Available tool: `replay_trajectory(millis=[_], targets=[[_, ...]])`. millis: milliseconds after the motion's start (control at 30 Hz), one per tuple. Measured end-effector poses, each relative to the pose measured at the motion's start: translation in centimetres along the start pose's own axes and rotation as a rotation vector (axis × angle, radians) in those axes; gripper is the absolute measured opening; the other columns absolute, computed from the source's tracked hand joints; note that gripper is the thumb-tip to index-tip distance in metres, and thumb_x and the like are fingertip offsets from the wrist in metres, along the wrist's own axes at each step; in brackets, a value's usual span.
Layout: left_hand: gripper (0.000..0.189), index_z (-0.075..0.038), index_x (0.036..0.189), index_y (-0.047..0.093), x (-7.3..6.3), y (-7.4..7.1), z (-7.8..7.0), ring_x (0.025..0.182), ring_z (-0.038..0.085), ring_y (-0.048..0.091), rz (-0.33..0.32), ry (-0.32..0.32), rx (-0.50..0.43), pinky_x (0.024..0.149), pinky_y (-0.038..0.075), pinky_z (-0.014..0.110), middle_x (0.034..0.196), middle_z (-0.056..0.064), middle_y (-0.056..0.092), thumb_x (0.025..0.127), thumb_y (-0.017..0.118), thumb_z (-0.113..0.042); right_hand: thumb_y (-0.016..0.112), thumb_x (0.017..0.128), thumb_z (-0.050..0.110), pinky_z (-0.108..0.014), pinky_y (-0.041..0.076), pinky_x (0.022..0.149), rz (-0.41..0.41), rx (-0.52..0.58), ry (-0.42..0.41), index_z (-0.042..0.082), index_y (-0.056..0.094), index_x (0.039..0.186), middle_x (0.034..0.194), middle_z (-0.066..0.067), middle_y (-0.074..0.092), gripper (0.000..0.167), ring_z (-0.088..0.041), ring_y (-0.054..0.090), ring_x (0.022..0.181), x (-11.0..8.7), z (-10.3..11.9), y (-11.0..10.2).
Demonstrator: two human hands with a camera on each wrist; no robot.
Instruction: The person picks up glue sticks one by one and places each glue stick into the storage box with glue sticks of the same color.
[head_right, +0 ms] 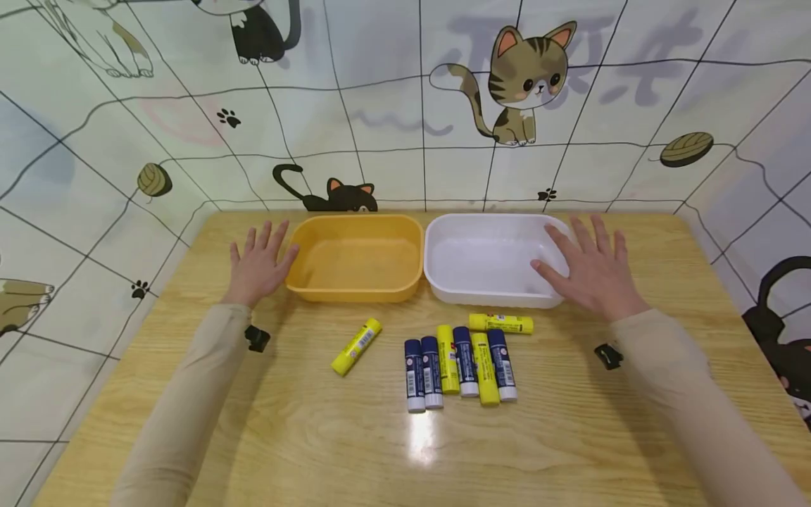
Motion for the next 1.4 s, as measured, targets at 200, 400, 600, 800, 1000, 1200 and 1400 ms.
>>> replay_trajectory(millis=[200, 400, 600, 800, 1000, 1200, 1400], targets=[[0.063, -0.016, 0.156, 0.014, 0.3, -0.1, 0.0, 0.143, 0.044, 0.004, 0.002, -0.006, -0.027, 0.108, -0.005, 0.064, 0.159, 0.020, 0.007, 0.103, 0.024, -0.049, 0.048, 0.099, 0.044, -0.062, 0.006, 0.110, -0.092, 0.044, -0.150, 0.003, 0.040, 0.143, 0.147, -0.031, 0.027, 0.061, -0.049, 0.009, 0.140, -0.8, 2.2, -0.9], [0.058, -0.008, 0.154, 0.022, 0.6, 0.2, 0.2, 0.138, 0.046, 0.024, 0.002, 0.002, -0.085, 0.109, 0.007, 0.064, 0.154, 0.025, 0.020, 0.105, 0.025, -0.039, 0.056, 0.097, 0.035, -0.060, 0.018, 0.109, -0.134, 0.058, -0.248, 0.003, 0.047, 0.138, 0.141, -0.026, 0.039, 0.052, -0.047, 0.023, 0.135, -1.8, 4.6, -1.5], [0.056, 0.002, 0.148, 0.033, 0.7, 0.2, 0.3, 0.130, 0.047, 0.038, 0.029, -0.006, -0.113, 0.109, 0.016, 0.062, 0.143, 0.029, 0.040, 0.105, 0.025, -0.034, 0.065, 0.092, 0.025, -0.059, 0.036, 0.099, -0.186, 0.057, -0.365, 0.003, 0.054, 0.130, 0.130, -0.021, 0.050, 0.046, -0.042, 0.042, 0.123, -2.6, 6.8, -1.9], [0.050, 0.007, 0.129, 0.050, 0.9, 0.7, 0.3, 0.107, 0.048, 0.055, 0.066, 0.012, -0.139, 0.092, 0.041, 0.057, 0.112, 0.032, 0.059, 0.105, 0.025, -0.029, 0.054, 0.098, 0.035, -0.046, 0.054, 0.071, -0.313, 0.031, -0.560, 0.001, 0.064, 0.105, 0.095, -0.012, 0.066, 0.036, -0.028, 0.063, 0.082, -4.3, 9.2, -2.5], [0.051, 0.007, 0.128, 0.049, 1.1, 1.2, 0.3, 0.097, 0.043, 0.056, 0.083, 0.010, -0.181, 0.087, 0.043, 0.055, 0.104, 0.031, 0.059, 0.105, 0.021, -0.030, 0.029, 0.103, 0.048, -0.028, 0.049, 0.050, -0.250, 0.023, -0.644, 0.009, 0.065, 0.093, 0.078, 0.004, 0.063, 0.054, -0.007, 0.055, 0.060, -5.4, 10.5, -1.4], [0.050, 0.005, 0.119, 0.051, 1.1, 1.4, 0.2, 0.093, 0.041, 0.055, 0.090, 0.007, -0.191, 0.083, 0.043, 0.055, 0.096, 0.027, 0.057, 0.105, 0.019, -0.031, 0.072, 0.084, 0.015, -0.027, 0.050, 0.051, -0.153, -0.025, -0.652, 0.011, 0.064, 0.097, 0.083, 0.002, 0.067, 0.016, -0.008, 0.058, 0.061, -5.9, 10.9, 0.1], [0.047, 0.005, 0.114, 0.051, 1.0, 1.5, 0.0, 0.083, 0.038, 0.054, 0.083, 0.016, -0.197, 0.079, 0.044, 0.052, 0.082, 0.021, 0.053, 0.105, 0.019, -0.029, 0.049, 0.102, 0.033, -0.031, 0.051, 0.051, -0.183, -0.081, -0.730, 0.006, 0.065, 0.103, 0.090, -0.004, 0.063, 0.031, -0.014, 0.057, 0.063, -6.5, 11.5, 1.4]])
Point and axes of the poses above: each hand's wrist, its own x-axis towards the middle knuckle, its own y-axis out of the palm, z = x × y, the point moved 8 cm from there along x, towards the middle knuckle
